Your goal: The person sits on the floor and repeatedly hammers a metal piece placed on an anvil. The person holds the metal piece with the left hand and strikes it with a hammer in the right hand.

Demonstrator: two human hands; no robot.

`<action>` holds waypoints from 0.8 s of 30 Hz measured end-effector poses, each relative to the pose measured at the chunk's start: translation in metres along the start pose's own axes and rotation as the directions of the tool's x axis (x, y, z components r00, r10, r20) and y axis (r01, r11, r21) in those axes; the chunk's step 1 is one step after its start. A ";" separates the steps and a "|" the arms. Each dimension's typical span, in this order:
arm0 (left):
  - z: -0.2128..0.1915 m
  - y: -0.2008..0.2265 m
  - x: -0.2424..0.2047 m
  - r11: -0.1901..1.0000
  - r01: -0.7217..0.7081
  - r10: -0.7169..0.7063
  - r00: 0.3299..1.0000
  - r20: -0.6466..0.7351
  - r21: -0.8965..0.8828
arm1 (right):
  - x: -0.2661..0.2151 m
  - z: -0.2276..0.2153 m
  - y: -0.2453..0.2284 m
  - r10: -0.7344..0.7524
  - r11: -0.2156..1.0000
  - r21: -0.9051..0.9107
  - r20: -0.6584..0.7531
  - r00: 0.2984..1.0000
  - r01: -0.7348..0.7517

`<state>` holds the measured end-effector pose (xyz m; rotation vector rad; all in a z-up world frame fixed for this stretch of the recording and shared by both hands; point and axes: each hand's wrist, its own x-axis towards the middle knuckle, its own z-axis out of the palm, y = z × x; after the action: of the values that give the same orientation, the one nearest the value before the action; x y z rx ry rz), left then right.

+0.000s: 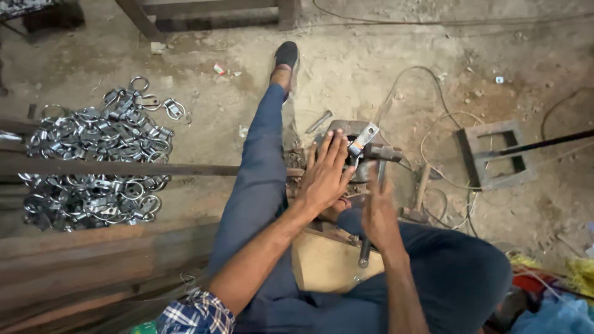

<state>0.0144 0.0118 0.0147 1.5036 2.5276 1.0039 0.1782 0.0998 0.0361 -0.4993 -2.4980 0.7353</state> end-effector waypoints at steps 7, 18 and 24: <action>-0.011 -0.009 -0.006 0.999 0.017 -0.013 0.994 0.105 -0.038 | -0.004 -0.003 0.006 0.378 0.906 0.237 -0.075 0.923 -0.351; -0.011 -0.006 -0.005 0.999 0.029 -0.026 0.997 0.078 -0.028 | 0.063 -0.086 -0.054 0.002 0.973 -0.216 -0.352 0.936 -0.083; -0.012 -0.002 -0.004 0.998 0.061 -0.060 0.995 0.086 -0.007 | 0.080 -0.052 -0.035 0.099 0.946 -0.276 -0.249 0.963 -0.169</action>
<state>0.0111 0.0020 0.0221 1.4265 2.4897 0.9218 0.1339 0.1301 0.1225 -0.8211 -2.3759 0.3252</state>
